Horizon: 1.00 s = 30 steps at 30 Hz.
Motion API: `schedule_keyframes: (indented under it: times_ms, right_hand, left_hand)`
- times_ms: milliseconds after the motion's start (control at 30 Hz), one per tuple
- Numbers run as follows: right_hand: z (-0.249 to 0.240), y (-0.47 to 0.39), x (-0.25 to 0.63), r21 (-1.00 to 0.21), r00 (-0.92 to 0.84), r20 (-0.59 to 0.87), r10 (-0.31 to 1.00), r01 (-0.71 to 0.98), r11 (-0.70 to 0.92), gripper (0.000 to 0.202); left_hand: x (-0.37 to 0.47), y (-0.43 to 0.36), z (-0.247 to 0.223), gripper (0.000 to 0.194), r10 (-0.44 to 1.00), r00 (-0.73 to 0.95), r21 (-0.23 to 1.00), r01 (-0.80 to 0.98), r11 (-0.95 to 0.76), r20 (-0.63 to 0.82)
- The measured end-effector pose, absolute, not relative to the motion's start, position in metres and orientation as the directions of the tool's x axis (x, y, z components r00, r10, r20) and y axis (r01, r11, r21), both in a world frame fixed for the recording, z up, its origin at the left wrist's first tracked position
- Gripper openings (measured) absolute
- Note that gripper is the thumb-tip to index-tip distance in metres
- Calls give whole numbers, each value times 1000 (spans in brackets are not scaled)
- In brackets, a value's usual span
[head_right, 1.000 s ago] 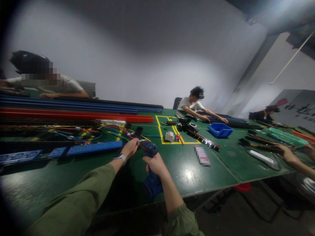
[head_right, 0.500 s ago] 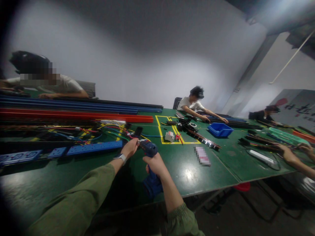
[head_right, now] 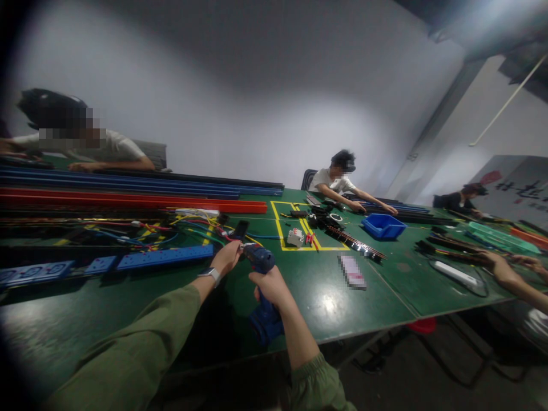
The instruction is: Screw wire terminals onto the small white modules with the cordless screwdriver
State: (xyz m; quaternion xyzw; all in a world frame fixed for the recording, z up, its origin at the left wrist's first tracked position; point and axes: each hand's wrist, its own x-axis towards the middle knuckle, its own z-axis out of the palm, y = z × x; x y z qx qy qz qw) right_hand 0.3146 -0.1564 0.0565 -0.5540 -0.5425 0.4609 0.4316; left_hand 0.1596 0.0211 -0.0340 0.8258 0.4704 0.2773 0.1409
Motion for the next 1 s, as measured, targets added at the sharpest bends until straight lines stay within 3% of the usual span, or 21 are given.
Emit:
schedule_keyframes:
  times_ms: [800,1000]
  right_hand:
    - [53,-155,315,-974,-11,-54,998,220,-51,36]
    - [53,-155,316,-976,-28,-39,999,217,-32,38]
  left_hand:
    - [160,22,-36,16,837,401,469,697,-543,372]
    - [160,24,-41,18,825,403,410,726,-552,397]
